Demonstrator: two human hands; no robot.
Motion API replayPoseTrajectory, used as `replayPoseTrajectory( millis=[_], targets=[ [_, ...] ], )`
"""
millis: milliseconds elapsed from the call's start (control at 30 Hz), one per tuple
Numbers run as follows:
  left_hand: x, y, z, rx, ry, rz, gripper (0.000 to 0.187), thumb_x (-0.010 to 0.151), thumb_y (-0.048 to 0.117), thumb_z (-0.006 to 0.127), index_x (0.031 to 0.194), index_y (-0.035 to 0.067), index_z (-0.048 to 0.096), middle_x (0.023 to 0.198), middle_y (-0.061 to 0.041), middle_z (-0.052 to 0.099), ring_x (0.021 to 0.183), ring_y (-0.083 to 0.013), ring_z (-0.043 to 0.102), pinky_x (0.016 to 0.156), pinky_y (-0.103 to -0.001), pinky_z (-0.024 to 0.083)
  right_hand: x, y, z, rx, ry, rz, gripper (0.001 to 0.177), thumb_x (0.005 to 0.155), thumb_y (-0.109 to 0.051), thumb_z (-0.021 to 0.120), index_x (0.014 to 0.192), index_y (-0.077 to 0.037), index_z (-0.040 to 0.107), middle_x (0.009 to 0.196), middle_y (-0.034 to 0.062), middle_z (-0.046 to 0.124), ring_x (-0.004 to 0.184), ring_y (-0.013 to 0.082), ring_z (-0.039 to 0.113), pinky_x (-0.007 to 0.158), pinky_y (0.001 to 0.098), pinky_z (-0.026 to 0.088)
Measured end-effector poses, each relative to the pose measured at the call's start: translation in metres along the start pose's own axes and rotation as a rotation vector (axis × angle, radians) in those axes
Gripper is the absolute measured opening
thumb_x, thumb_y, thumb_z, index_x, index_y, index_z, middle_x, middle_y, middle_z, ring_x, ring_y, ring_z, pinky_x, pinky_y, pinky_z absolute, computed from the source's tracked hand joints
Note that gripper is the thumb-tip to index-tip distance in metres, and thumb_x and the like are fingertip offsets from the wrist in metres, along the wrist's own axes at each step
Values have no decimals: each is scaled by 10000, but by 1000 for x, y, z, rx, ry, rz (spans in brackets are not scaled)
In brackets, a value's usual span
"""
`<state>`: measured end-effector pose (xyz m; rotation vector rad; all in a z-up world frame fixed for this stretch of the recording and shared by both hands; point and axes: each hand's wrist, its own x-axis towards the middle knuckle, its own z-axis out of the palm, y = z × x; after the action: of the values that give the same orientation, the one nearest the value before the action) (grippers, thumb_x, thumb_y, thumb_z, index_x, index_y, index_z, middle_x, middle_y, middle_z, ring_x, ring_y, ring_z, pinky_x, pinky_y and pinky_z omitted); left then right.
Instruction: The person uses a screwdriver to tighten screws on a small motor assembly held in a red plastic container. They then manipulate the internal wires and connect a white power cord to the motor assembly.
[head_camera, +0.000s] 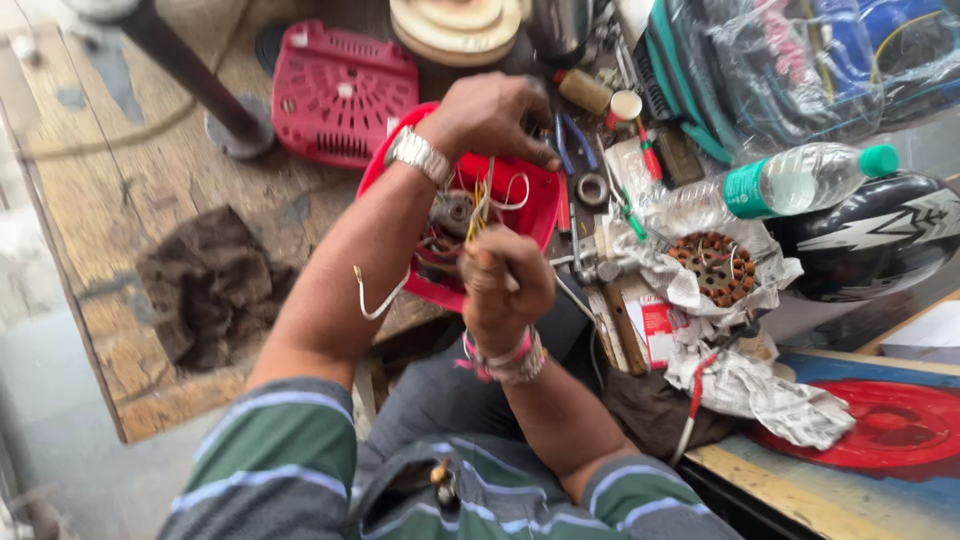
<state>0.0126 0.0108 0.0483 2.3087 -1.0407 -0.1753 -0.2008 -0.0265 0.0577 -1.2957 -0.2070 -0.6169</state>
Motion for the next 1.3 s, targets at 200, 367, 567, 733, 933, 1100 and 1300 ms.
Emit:
replayPoseTrajectory(
  millis=[200,367,567,733,933,1100,1300],
  targets=[
    [0,-6,2,80,-41,24,528,744,686,807,989,217,802,901,-55,745,833,-279,709,702,-428,537,3,-6,-22,-45,-254,-5,218,1104,-166,636,967,-10,570,806,44,598,616,85,504,538,256,405],
    [-5,-1,2,35,-71,6,515,731,675,811,988,228,807,903,-42,759,834,-268,714,713,-420,537,11,-9,-31,281,-204,-22,312,1006,-302,654,929,-17,553,699,50,519,541,91,472,457,254,399],
    [0,-13,-15,-237,-76,169,381,859,441,818,1090,140,781,987,-62,778,873,-210,737,768,-362,566,25,-70,-86,184,74,-212,225,1061,-227,513,874,-135,428,564,-30,324,363,51,286,329,232,289],
    [-47,-26,-50,-430,97,-82,320,962,305,752,1229,131,728,1051,-28,762,873,-175,693,772,-353,553,20,-116,-114,55,249,-296,298,1111,-352,439,931,-114,427,540,-1,307,343,70,238,345,272,253],
    [-190,-39,3,-664,1277,-200,163,1126,117,660,1217,-18,661,1082,-123,687,946,-191,730,748,-262,522,-1,-126,-131,26,371,-360,363,1117,-417,396,914,-116,392,558,2,286,335,70,223,346,279,250],
    [-266,46,115,-659,938,-734,579,1049,390,603,1422,-24,444,1386,-191,542,1324,-303,532,1181,-427,404,-3,-125,-129,-1,363,-417,308,1090,-392,400,950,-120,376,565,16,302,344,93,247,338,290,264],
    [-221,124,131,-1135,821,-560,883,955,314,703,1562,40,123,1493,-175,454,1393,-275,452,1196,-427,307,-2,-126,-114,-93,326,-447,313,1108,-368,439,938,-114,368,548,11,291,341,90,236,337,283,257]
  ],
)
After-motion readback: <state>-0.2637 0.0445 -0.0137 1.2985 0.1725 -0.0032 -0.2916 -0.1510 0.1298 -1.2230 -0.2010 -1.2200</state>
